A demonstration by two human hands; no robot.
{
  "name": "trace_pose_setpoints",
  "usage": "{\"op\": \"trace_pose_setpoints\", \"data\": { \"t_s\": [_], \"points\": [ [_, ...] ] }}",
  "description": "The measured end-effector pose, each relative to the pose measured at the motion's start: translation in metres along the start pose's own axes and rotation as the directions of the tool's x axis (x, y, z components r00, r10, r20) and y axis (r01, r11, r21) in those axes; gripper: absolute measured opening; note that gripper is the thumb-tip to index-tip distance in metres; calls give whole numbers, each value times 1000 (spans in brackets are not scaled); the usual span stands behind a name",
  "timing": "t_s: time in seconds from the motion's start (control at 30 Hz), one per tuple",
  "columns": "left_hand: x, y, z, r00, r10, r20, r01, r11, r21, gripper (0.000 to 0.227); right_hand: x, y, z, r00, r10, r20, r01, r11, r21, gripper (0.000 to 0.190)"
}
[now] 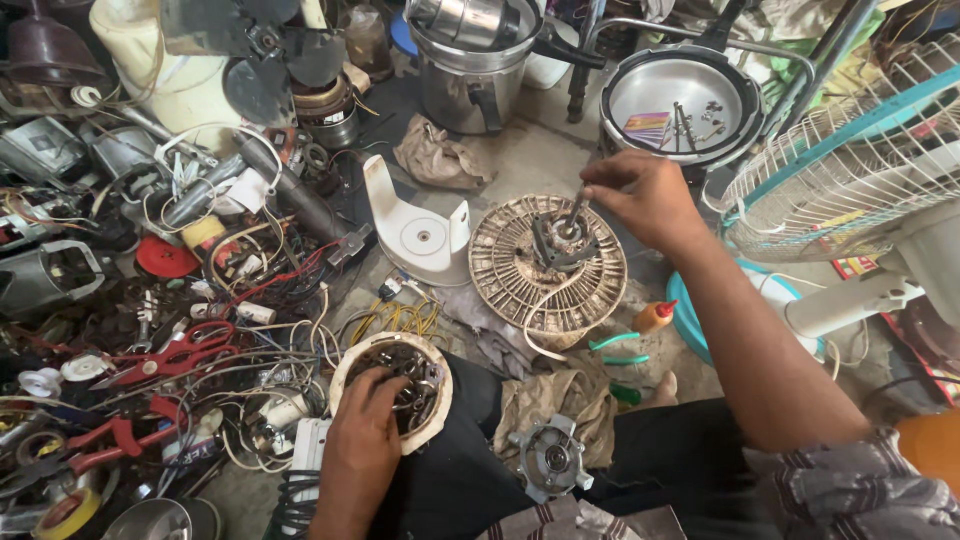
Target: The person sorts through small metal parts in a bowl and then picks up a fan motor assembly. They manipulate the motor housing and internal components with their hands, appearing to inspect or adjust the mechanism.
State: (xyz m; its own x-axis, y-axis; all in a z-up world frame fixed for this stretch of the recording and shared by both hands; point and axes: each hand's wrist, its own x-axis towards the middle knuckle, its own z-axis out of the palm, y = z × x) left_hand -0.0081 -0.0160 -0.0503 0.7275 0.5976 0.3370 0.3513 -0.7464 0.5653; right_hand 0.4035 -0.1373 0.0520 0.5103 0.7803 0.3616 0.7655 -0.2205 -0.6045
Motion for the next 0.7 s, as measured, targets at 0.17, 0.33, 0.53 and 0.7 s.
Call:
{"op": "trace_pose_setpoints", "data": {
  "t_s": [0.17, 0.33, 0.53, 0.7],
  "points": [
    [6, -4, -7, 998, 32, -45, -27, 995, 98, 48, 6, 12, 3, 993, 75, 88, -83, 992, 95, 25],
    [8, -15, -9, 983, -159, -95, 174, 968, 180, 56, 10, 12, 3, 976, 150, 156, -160, 985, 56, 27],
    [-4, -48, 7, 875, -482, -46, 475, 872, -117, 46, 10, 14, 5, 951, 243, 190, -255, 966, 41, 30],
    [-14, -67, 19, 825, -565, 31, 547, 783, -298, 49, 10, 19, 5, 960, 181, 215, -202, 976, 79, 28]
  ]
}}
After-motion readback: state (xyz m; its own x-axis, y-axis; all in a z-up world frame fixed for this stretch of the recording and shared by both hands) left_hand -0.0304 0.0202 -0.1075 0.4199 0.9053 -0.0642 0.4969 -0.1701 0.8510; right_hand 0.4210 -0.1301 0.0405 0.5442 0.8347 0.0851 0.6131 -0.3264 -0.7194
